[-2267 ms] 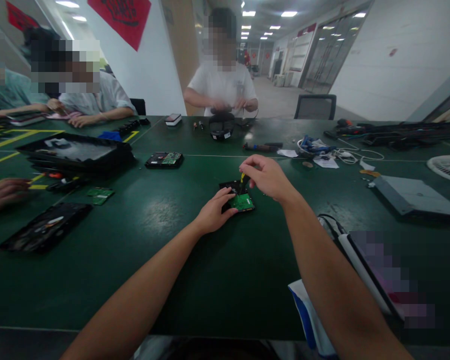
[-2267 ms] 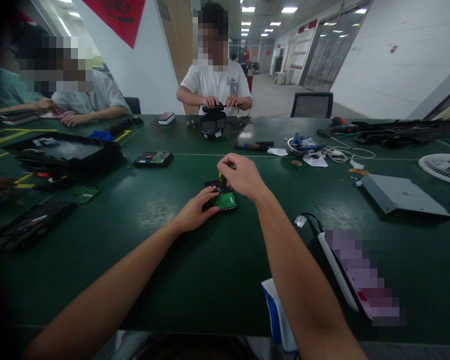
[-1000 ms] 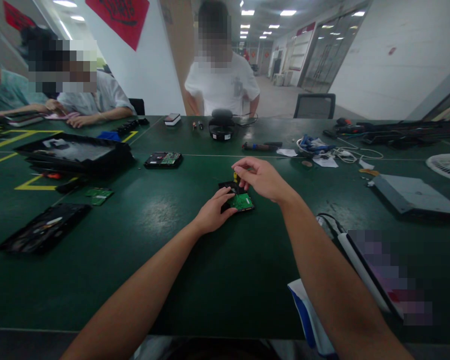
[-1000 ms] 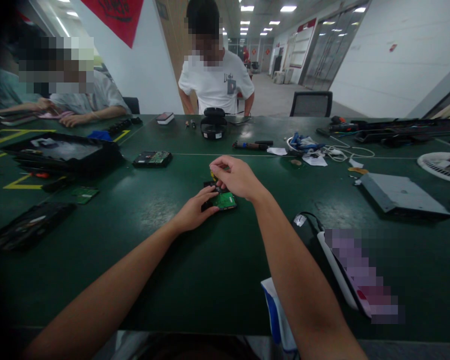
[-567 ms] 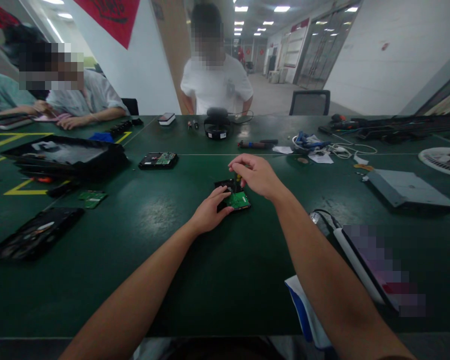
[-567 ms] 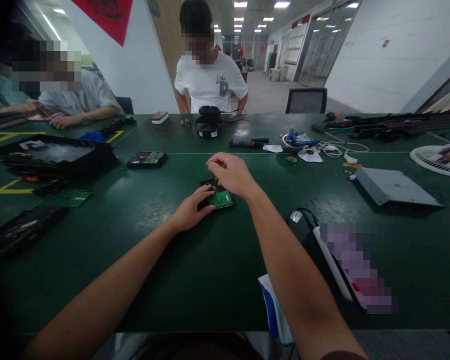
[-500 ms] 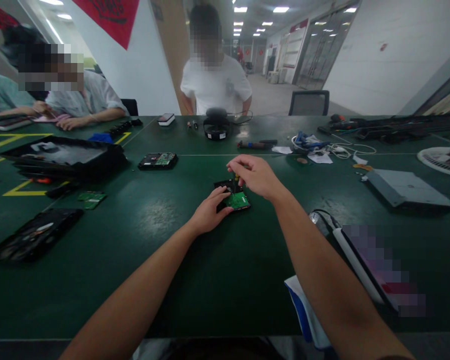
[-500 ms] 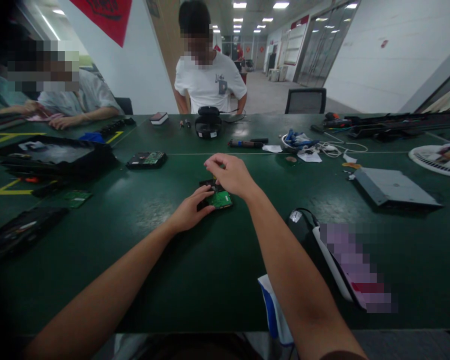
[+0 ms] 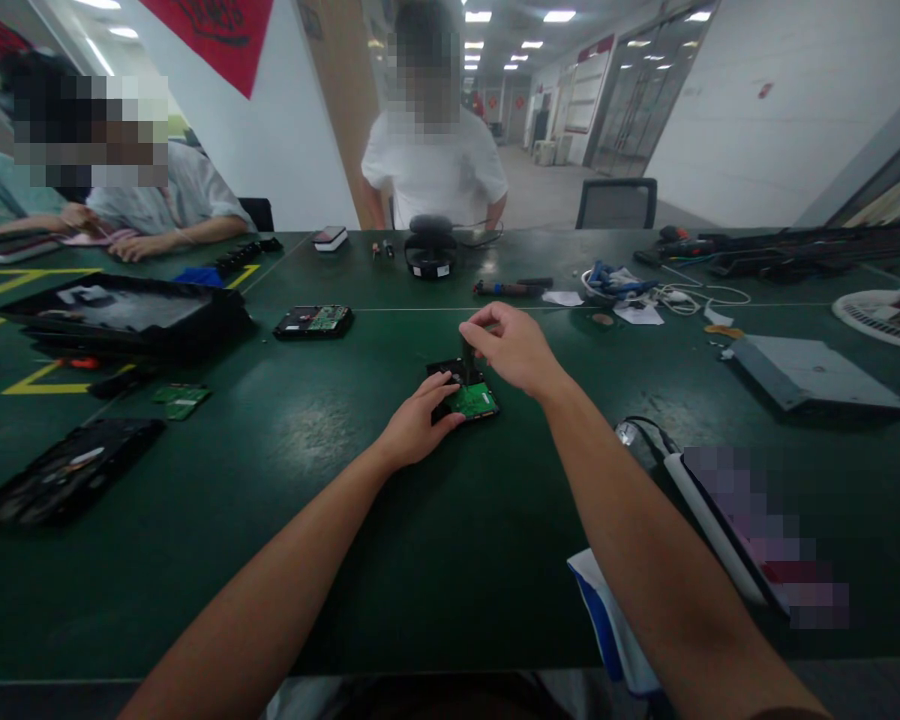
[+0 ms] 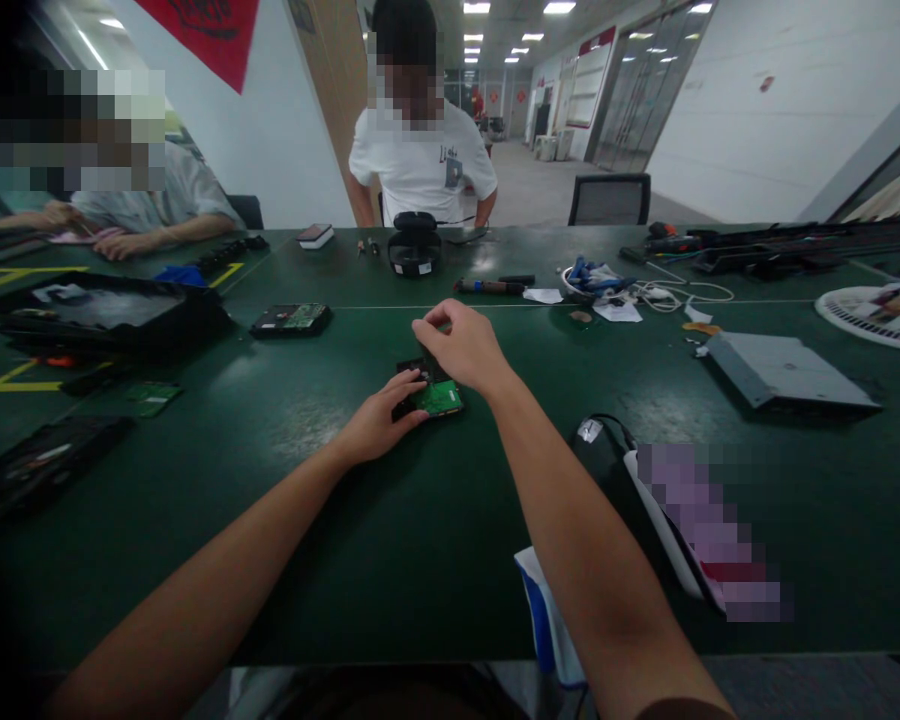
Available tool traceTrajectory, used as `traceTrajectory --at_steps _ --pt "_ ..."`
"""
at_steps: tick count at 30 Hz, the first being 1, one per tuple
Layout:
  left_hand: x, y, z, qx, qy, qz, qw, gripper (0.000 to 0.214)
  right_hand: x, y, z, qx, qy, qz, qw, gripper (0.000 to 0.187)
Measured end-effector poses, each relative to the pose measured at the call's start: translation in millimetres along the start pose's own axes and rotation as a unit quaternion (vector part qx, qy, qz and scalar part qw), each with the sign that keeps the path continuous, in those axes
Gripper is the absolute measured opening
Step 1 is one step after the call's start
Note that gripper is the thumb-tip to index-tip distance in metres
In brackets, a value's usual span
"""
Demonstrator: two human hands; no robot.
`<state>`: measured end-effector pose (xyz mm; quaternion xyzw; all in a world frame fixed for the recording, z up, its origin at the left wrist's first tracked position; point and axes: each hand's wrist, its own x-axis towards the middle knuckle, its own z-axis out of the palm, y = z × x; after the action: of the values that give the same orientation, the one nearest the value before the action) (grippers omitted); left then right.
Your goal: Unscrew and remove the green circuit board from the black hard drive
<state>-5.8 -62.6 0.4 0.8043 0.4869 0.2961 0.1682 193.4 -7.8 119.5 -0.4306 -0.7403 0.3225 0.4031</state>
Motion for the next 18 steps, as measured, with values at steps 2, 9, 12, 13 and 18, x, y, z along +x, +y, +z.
traceTrajectory --at_steps 2,9,12,13,18 --pt "0.2 -0.5 0.5 0.0 -0.001 -0.003 1.0 0.054 0.0 -0.1 -0.7 -0.012 0.018 0.004 1.0 0.022" --pt "0.6 -0.9 1.7 0.0 -0.002 -0.005 1.0 0.054 -2.7 -3.1 -0.4 0.026 -0.029 -0.008 0.999 0.018" --pt "0.5 -1.1 1.8 -0.002 0.002 0.002 1.0 0.054 -1.0 0.7 1.6 0.05 -0.049 -0.019 0.997 0.025" --pt "0.5 -1.0 1.7 -0.003 0.002 0.003 1.0 0.054 -0.3 2.4 2.3 0.059 -0.053 -0.018 0.997 0.026" --pt "-0.9 1.2 -0.2 0.0 0.002 0.001 1.0 0.055 -0.5 2.7 -1.0 0.076 -0.075 -0.029 0.994 0.028"
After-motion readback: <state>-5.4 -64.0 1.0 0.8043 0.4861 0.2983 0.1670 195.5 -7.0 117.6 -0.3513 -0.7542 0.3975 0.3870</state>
